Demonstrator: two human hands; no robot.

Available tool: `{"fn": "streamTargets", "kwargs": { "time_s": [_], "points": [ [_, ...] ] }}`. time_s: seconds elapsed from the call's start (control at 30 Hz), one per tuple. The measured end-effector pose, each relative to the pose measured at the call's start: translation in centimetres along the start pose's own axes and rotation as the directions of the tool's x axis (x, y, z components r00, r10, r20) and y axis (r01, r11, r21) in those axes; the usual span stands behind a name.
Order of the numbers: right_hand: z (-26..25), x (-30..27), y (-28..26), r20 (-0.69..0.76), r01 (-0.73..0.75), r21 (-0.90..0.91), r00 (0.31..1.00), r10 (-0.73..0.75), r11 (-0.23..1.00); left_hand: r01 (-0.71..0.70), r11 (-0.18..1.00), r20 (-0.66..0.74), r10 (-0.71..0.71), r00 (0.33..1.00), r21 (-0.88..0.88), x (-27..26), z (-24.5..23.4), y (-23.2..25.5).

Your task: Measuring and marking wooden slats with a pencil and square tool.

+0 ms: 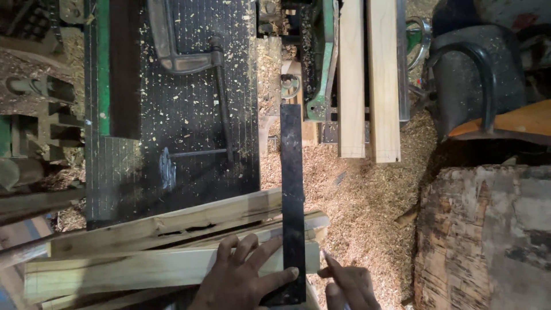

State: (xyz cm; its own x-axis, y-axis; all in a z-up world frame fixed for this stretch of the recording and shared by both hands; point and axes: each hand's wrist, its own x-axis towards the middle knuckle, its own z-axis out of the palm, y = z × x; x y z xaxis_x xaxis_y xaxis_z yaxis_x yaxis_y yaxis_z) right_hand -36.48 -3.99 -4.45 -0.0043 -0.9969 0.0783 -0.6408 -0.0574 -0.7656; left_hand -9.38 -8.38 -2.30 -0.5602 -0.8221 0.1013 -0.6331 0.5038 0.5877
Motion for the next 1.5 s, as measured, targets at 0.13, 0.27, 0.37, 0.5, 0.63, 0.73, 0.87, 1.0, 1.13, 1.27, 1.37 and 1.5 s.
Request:
{"fn": "streamTargets", "kwargs": {
  "time_s": [0.13,0.27,0.37,0.5,0.63,0.73,0.87,1.0,1.13,1.27,1.37,1.5],
  "points": [
    [-0.1,2.8,-4.4,0.021,0.082,-0.114,0.997,-0.080,0.990,0.048,0.994,0.168,-0.031,0.985,-0.097,0.8,-1.5,0.3],
    [-0.3,3.9,-6.3,0.095,0.042,-0.064,0.995,-0.036,0.997,0.014,0.992,0.147,0.005,0.989,-0.124,0.7,-1.5,0.2],
    [-0.5,2.6,-5.0,0.120,0.143,-0.073,0.984,-0.134,0.987,0.039,0.991,0.146,-0.020,0.989,-0.129,1.0,-2.3,0.7],
    [3.2,-5.6,8.1,0.160,-0.034,-0.173,0.985,0.062,0.984,0.052,0.988,0.144,-0.030,0.989,-0.146,0.9,-2.1,0.7],
    [-0.7,-5.2,12.5,0.323,0.228,0.064,0.916,-0.236,0.972,0.061,0.990,0.145,-0.042,0.989,-0.130,1.0,-2.2,0.7],
    [-1.6,0.6,-4.3,-0.003,-0.135,0.071,0.991,0.136,0.988,0.076,0.990,0.204,-0.050,0.978,-0.121,1.4,-2.6,1.0],
    [0.3,0.4,-3.8,-0.071,-0.312,0.086,0.945,0.318,0.946,0.062,0.996,0.144,-0.053,0.988,-0.062,1.5,-1.6,1.4],
    [0.7,-0.3,-3.2,-0.085,-0.304,0.176,0.943,0.322,0.936,0.103,0.994,0.203,-0.096,0.974,-0.025,1.9,-1.8,1.7],
    [0.5,0.7,-5.3,-0.079,-0.240,0.121,0.965,0.250,0.963,0.116,0.993,0.201,-0.109,0.974,-0.025,2.0,-1.5,1.8],
    [0.4,0.6,-4.8,-0.041,-0.297,0.126,0.952,0.304,0.946,0.091,0.993,0.134,-0.081,0.988,-0.078,0.9,0.4,1.0],
    [0.5,0.5,-4.8,-0.050,-0.298,0.135,0.950,0.307,0.945,0.151,0.988,0.281,-0.133,0.950,-0.043,2.2,-1.7,1.7],
    [0.5,0.9,-5.3,-0.050,-0.314,0.120,0.945,0.322,0.942,0.147,0.988,0.281,-0.128,0.951,-0.048,2.3,-2.0,1.7]
  ]
}}
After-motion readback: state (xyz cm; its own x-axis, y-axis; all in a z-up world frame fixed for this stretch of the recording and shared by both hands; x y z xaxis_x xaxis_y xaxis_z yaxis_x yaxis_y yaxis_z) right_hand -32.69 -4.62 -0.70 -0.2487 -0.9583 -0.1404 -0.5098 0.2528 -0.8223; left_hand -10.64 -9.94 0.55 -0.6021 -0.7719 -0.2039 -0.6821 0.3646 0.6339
